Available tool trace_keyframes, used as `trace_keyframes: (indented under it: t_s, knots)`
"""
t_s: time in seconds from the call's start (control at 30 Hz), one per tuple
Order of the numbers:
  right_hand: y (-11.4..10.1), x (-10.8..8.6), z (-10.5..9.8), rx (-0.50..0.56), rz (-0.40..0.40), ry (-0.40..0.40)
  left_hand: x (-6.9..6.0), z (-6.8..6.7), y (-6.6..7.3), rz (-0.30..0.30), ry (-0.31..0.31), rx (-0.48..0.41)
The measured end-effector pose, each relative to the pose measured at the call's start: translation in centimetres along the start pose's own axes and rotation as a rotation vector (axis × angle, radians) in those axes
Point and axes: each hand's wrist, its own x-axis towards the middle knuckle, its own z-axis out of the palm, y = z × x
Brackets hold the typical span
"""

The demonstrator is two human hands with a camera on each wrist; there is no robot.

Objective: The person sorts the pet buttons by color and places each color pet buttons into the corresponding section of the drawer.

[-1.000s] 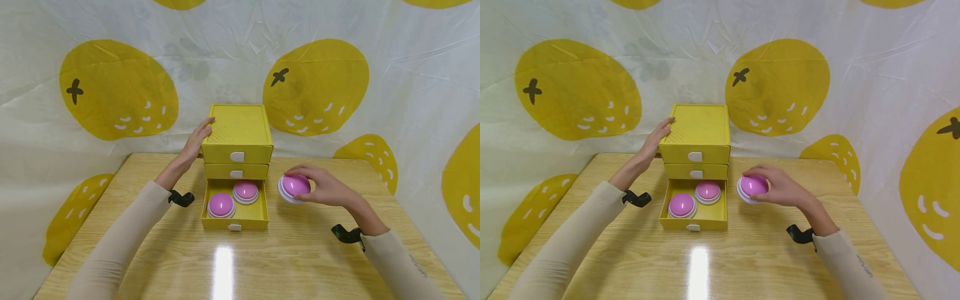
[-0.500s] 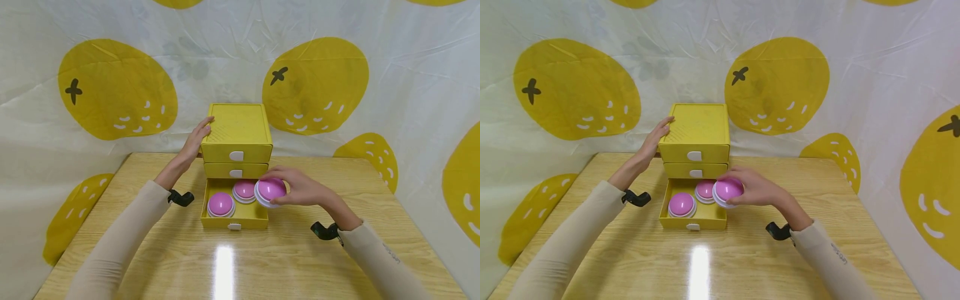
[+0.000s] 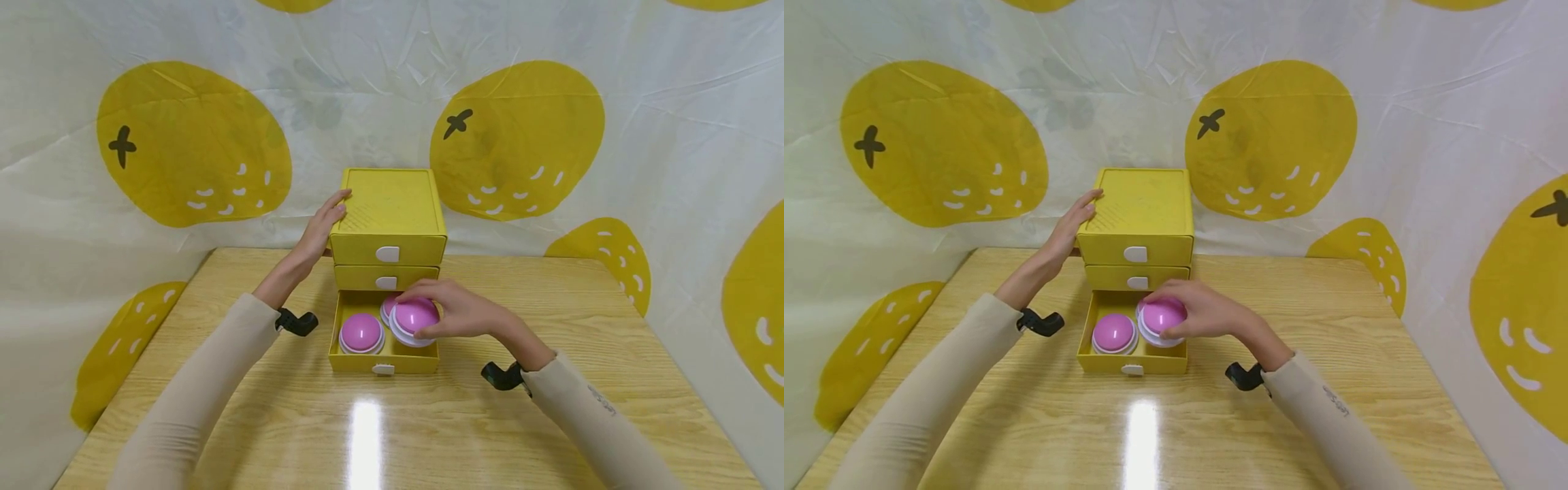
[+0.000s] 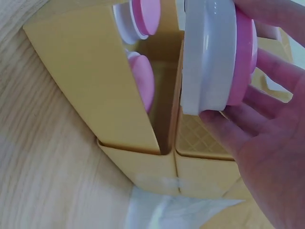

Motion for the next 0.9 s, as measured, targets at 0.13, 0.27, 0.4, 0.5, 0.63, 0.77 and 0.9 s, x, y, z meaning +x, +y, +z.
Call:
trace_keyframes:
  t_s: [0.13,0.27,0.4,0.5,0.63,0.77,0.9]
  knots:
    - [0.2,0.4,0.4,0.013,-0.011,-0.038,0.0,0.0,-0.1,-0.003,-0.004,0.003]
    - [0.3,0.8,0.8,0.029,-0.004,-0.071,0.0,0.0,-0.2,-0.002,-0.009,0.003]
    - [0.5,1.1,1.1,0.017,0.026,-0.1,0.1,0.0,-0.1,0.008,-0.013,0.004]
    - [0.7,1.3,1.4,0.001,0.048,-0.118,0.1,0.0,-0.1,0.008,-0.015,0.006]
    - [0.9,1.5,1.7,-0.002,0.077,-0.137,0.1,0.0,-0.1,-0.004,-0.017,0.008]
    - [0.8,1.7,1.7,-0.013,0.097,-0.153,0.2,0.0,-0.2,-0.006,-0.016,0.009]
    - [0.6,1.9,1.5,-0.034,0.104,-0.169,0.2,0.0,-0.2,-0.006,-0.011,0.008]
